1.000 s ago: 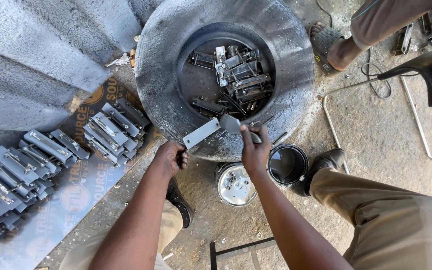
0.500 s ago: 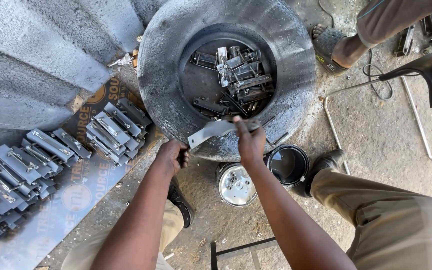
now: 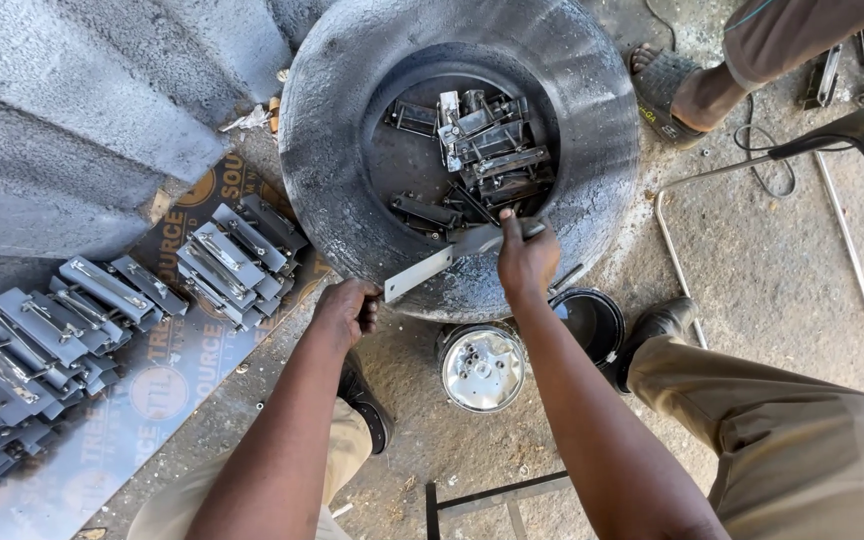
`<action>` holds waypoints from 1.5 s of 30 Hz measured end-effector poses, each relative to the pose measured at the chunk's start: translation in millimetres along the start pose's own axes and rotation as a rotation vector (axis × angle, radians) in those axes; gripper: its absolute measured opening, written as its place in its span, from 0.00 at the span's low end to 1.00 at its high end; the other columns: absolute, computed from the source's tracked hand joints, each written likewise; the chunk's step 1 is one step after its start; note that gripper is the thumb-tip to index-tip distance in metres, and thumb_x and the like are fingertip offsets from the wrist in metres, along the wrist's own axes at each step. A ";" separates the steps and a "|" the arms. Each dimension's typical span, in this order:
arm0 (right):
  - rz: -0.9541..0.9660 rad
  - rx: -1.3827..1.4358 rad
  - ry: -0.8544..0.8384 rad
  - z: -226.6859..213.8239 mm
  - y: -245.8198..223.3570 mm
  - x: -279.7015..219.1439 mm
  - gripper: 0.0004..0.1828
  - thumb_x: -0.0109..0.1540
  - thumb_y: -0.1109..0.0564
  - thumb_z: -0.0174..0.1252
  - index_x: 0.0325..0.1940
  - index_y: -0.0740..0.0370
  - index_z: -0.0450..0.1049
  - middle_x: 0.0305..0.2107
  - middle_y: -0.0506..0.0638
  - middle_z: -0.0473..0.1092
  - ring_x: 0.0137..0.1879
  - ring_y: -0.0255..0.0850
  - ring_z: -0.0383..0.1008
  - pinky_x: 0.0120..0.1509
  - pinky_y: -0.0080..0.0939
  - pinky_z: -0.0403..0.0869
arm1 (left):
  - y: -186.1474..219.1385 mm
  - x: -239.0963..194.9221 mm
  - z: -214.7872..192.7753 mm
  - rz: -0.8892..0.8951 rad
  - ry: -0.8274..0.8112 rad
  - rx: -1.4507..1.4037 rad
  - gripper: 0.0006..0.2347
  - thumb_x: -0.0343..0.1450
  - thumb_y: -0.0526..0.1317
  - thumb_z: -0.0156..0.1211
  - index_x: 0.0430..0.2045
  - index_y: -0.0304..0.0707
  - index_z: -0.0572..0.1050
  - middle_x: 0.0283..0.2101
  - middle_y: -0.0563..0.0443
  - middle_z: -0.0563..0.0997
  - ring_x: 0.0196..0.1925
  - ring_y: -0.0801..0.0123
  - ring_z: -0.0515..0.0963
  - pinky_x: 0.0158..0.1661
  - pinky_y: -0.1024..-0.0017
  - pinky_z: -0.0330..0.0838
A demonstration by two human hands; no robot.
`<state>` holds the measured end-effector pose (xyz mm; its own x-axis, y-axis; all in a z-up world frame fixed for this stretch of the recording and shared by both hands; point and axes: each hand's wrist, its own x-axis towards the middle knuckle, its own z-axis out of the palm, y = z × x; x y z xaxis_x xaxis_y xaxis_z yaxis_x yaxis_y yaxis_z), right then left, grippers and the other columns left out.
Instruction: Assembling small metal brackets by applying a liquid with a brush and fitting them into a larger component.
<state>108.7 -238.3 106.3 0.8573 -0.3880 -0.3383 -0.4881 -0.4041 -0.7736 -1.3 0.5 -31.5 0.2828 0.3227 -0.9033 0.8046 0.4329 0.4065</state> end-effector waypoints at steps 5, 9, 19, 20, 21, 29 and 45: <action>-0.518 0.040 -0.158 -16.3 7.6 -17.1 0.13 0.66 0.47 0.67 0.39 0.55 0.74 0.24 0.56 0.70 0.33 0.52 0.74 0.41 0.49 0.70 | 34.1 -60.8 1.9 0.046 -0.010 0.031 0.05 0.65 0.34 0.63 0.24 0.26 0.79 0.16 0.41 0.76 0.16 0.56 0.79 0.19 0.59 0.80; -0.688 0.127 -0.261 -36.2 0.9 -48.4 0.08 0.63 0.54 0.70 0.35 0.56 0.78 0.24 0.56 0.73 0.32 0.52 0.76 0.40 0.48 0.72 | 31.2 -68.8 8.0 0.334 0.028 0.562 0.05 0.68 0.41 0.64 0.24 0.44 0.83 0.17 0.51 0.81 0.18 0.67 0.84 0.25 0.66 0.83; -0.354 0.436 -0.022 -63.6 16.4 -36.8 0.14 0.69 0.50 0.65 0.35 0.58 0.72 0.18 0.47 0.67 0.27 0.31 0.64 0.34 0.33 0.62 | 63.9 -181.6 19.3 0.457 0.054 0.897 0.07 0.71 0.39 0.62 0.38 0.48 0.71 0.40 0.42 0.85 0.46 0.49 0.87 0.44 0.55 0.83; -0.322 0.481 -0.002 -64.0 19.8 -34.0 0.14 0.69 0.50 0.65 0.36 0.59 0.71 0.18 0.47 0.66 0.27 0.31 0.64 0.34 0.32 0.62 | 55.7 -163.3 18.5 0.542 0.063 0.771 0.04 0.69 0.39 0.65 0.34 0.48 0.77 0.34 0.47 0.86 0.43 0.55 0.87 0.43 0.59 0.82; -0.290 0.525 0.019 -64.2 23.1 -31.1 0.13 0.69 0.50 0.64 0.37 0.59 0.71 0.18 0.47 0.66 0.27 0.31 0.63 0.34 0.32 0.61 | 47.7 -144.8 17.7 0.625 0.073 0.643 0.02 0.68 0.39 0.69 0.30 0.49 0.83 0.29 0.52 0.86 0.40 0.60 0.87 0.41 0.62 0.81; -0.083 0.627 0.162 -69.3 64.1 -10.1 0.14 0.69 0.50 0.65 0.36 0.55 0.69 0.19 0.46 0.66 0.28 0.32 0.65 0.35 0.33 0.60 | 56.0 -159.9 18.2 0.972 -0.180 0.447 0.07 0.71 0.32 0.64 0.41 0.41 0.83 0.31 0.44 0.85 0.35 0.64 0.83 0.37 0.68 0.83; 0.207 -0.315 0.364 -116.6 253.4 16.1 0.14 0.63 0.34 0.65 0.43 0.41 0.76 0.33 0.47 0.78 0.48 0.52 0.80 0.50 0.51 0.76 | 90.1 -202.6 47.6 0.921 0.237 1.181 0.05 0.73 0.38 0.58 0.35 0.36 0.77 0.30 0.41 0.82 0.36 0.46 0.86 0.39 0.54 0.79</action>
<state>-20.2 -443.5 -32.7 0.6523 -0.7266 -0.2157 -0.7151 -0.4957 -0.4928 38.8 -65.9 181.6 0.9101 0.2706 -0.3140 0.3771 -0.8549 0.3563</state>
